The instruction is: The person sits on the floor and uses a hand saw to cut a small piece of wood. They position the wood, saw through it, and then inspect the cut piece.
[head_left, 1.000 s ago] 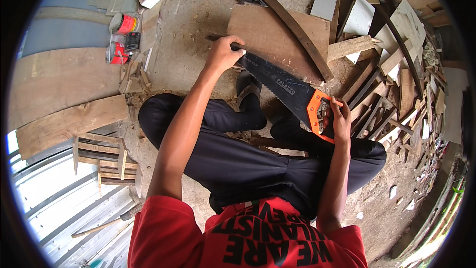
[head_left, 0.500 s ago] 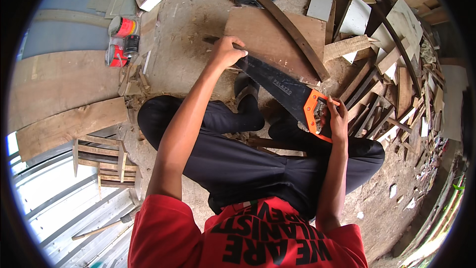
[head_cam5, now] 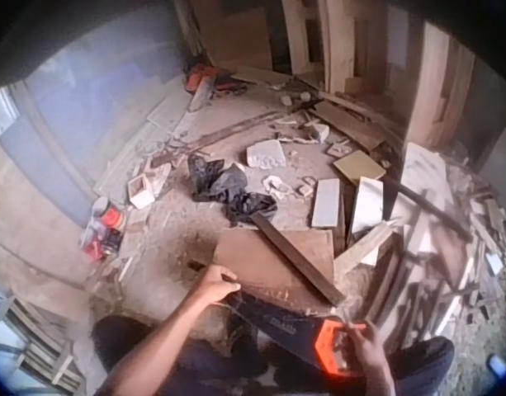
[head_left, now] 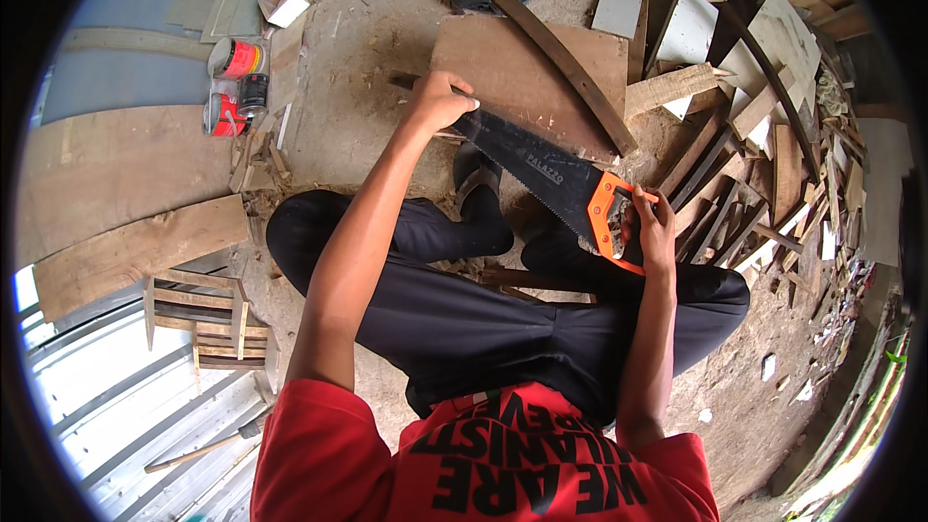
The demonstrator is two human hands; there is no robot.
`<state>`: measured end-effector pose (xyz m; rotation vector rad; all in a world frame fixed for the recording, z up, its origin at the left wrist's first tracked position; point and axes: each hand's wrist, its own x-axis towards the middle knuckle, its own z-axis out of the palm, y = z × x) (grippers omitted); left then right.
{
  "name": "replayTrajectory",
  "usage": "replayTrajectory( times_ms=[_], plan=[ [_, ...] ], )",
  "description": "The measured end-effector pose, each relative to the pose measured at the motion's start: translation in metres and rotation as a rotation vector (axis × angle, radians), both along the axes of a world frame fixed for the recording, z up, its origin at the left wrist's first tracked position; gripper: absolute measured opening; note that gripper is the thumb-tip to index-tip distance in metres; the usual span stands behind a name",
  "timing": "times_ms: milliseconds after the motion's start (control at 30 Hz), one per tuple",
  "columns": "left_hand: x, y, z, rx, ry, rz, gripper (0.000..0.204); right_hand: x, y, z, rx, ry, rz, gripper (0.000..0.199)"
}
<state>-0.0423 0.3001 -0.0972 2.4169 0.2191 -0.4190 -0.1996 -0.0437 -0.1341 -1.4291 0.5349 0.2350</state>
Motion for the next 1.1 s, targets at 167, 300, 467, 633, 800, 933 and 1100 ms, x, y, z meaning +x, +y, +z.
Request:
replayTrajectory(
  times_ms=[167, 300, 467, 633, 800, 933, 1100],
  plan=[
    [0.001, 0.002, -0.004, -0.011, -0.006, 0.004, 0.029, 0.0, 0.0, 0.001, 0.005, 0.0, 0.001, 0.031],
    [0.001, 0.0, 0.001, 0.003, 0.002, -0.005, 0.029, 0.0, -0.001, -0.001, 0.007, 0.003, 0.0, 0.03],
    [0.0, -0.003, 0.005, 0.012, 0.026, -0.008, 0.029, 0.0, 0.001, 0.003, 0.012, 0.013, -0.003, 0.029],
    [0.003, -0.004, 0.004, 0.006, 0.034, -0.033, 0.027, -0.001, -0.001, -0.001, 0.004, 0.02, 0.001, 0.03],
    [0.002, -0.005, 0.005, 0.009, 0.028, -0.025, 0.025, -0.001, -0.001, -0.001, -0.005, 0.025, 0.002, 0.031],
    [0.002, -0.004, 0.004, 0.004, 0.018, -0.021, 0.024, 0.0, 0.0, 0.002, -0.02, 0.018, 0.016, 0.03],
    [0.002, -0.004, 0.004, 0.007, 0.019, -0.029, 0.025, 0.0, 0.001, 0.004, 0.012, 0.009, -0.009, 0.03]
  ],
)
